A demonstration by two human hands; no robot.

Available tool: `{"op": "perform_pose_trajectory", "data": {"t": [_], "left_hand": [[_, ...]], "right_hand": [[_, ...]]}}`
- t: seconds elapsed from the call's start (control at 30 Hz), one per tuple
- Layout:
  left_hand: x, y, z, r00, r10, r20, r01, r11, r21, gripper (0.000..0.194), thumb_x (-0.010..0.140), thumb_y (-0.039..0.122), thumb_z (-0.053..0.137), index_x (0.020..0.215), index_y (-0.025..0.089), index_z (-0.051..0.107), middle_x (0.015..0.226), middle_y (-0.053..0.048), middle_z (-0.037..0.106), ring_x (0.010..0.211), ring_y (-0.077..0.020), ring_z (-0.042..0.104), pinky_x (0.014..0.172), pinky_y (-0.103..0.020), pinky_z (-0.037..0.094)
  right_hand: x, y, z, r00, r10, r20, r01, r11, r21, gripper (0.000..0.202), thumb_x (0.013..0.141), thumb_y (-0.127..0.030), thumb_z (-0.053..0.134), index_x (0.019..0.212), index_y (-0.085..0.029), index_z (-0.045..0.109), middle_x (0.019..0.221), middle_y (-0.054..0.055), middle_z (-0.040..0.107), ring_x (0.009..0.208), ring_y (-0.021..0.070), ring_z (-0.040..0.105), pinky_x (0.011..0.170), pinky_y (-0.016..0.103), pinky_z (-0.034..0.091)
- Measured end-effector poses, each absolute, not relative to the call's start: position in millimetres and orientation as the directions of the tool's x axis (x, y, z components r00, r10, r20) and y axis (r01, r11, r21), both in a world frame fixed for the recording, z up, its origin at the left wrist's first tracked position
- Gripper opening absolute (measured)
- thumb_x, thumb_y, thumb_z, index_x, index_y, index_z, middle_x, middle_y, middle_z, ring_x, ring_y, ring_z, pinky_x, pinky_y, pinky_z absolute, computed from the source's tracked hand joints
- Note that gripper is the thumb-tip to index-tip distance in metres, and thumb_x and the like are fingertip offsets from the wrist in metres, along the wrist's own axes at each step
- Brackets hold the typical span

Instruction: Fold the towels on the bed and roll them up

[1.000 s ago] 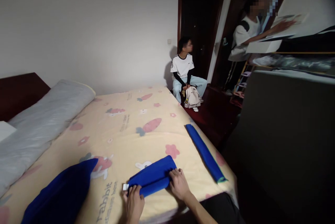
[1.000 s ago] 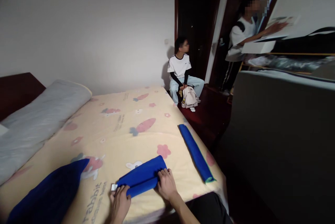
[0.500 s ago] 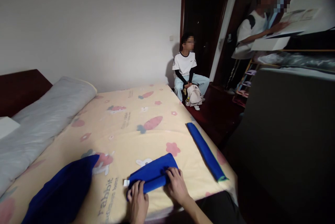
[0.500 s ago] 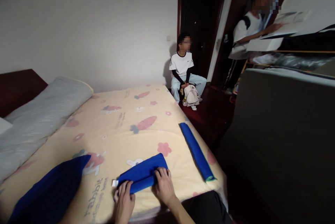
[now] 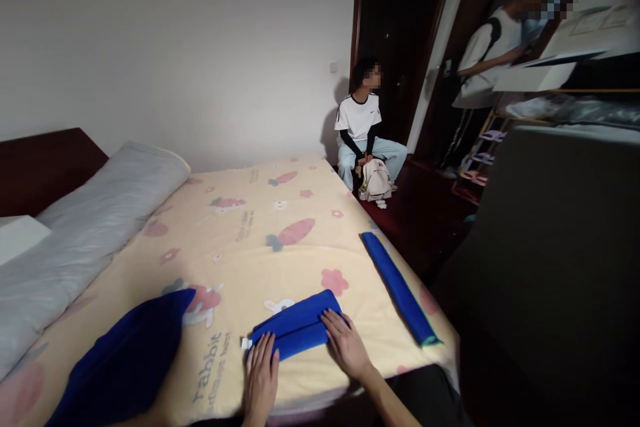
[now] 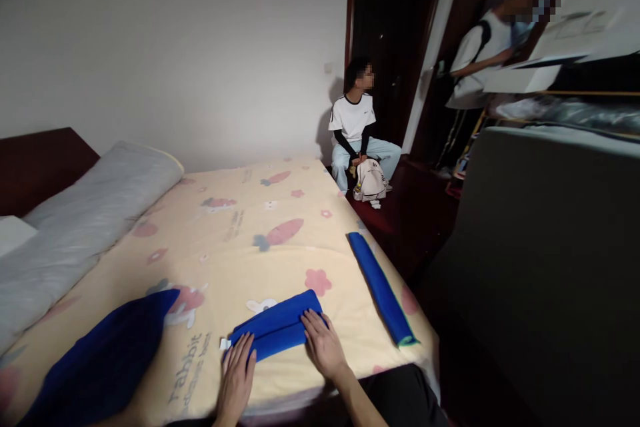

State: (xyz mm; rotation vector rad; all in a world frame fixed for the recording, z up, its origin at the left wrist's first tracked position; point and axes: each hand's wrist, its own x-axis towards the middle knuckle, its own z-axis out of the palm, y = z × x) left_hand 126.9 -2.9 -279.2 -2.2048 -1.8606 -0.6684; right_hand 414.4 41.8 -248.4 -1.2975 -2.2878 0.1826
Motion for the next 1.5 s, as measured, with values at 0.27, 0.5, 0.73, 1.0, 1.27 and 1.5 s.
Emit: {"op": "perform_pose_trajectory", "data": {"t": [0.27,0.5,0.73,1.0,1.27,1.5], "left_hand": [[168,-2,-272,0.082,0.856,0.511,0.975,-0.174,0.137,0.051,0.091,0.012,0.036,0.139,0.024,0.047,0.14,-0.005,0.057,0.133,-0.0186,0.048,0.111,-0.04,0.037],[190,-10,-273,0.216,0.86,0.462,0.955,-0.286,0.085,0.064,0.091,0.016,0.038,0.151,0.026,0.018,0.148,-0.002,0.048,0.136,-0.0169,0.044,0.108,-0.037,0.042],[148,-20,-271,0.125,0.907,0.401,0.986,-0.159,0.053,0.068,0.087,0.012,0.039,0.15,0.029,0.021,0.15,0.001,0.045,0.137,-0.0163,0.042,0.112,-0.038,0.036],[156,-1,-269,-0.043,0.946,0.321,0.992,0.002,0.128,0.059,0.078,0.003,0.041,0.128,0.027,0.059,0.134,-0.002,0.062,0.126,-0.0192,0.053,0.11,-0.041,0.035],[147,9,-247,-0.098,0.995,0.009,0.983,0.095,0.154,0.056,0.075,0.004,0.043,0.124,0.023,0.062,0.134,-0.005,0.063,0.129,-0.0203,0.05,0.114,-0.04,0.028],[152,6,-245,-0.137,0.989,0.05,0.985,0.13,0.111,0.058,0.072,0.003,0.043,0.124,0.023,0.062,0.135,-0.009,0.061,0.13,-0.025,0.049,0.112,-0.047,0.03]], "right_hand": [[380,31,-240,-0.404,0.828,0.39,0.753,0.543,-0.372,0.055,0.088,-0.013,0.042,0.143,-0.019,0.044,0.149,0.01,0.043,0.14,0.0251,0.036,0.112,0.047,0.034],[372,20,-238,-0.56,0.762,0.326,0.641,0.648,-0.412,0.054,0.095,-0.019,0.037,0.149,-0.023,0.033,0.152,0.006,0.038,0.142,0.0197,0.03,0.115,0.042,0.032],[417,37,-250,-0.512,0.816,0.268,0.682,0.576,-0.45,0.062,0.089,-0.018,0.041,0.15,-0.022,0.03,0.155,0.007,0.033,0.144,0.0224,0.026,0.116,0.047,0.029],[396,47,-256,-0.397,0.889,0.227,0.781,0.457,-0.426,0.069,0.07,-0.006,0.042,0.138,-0.018,0.051,0.142,0.01,0.053,0.133,0.0246,0.044,0.113,0.047,0.029],[385,45,-229,-0.306,0.946,0.107,0.852,0.322,-0.412,0.031,0.07,-0.018,0.049,0.093,-0.019,0.069,0.107,0.011,0.067,0.104,0.0282,0.057,0.099,0.042,0.036],[392,41,-227,-0.256,0.945,0.205,0.855,0.32,-0.408,0.052,0.064,-0.012,0.047,0.112,-0.018,0.066,0.115,0.01,0.065,0.11,0.0282,0.054,0.102,0.041,0.035]]}}
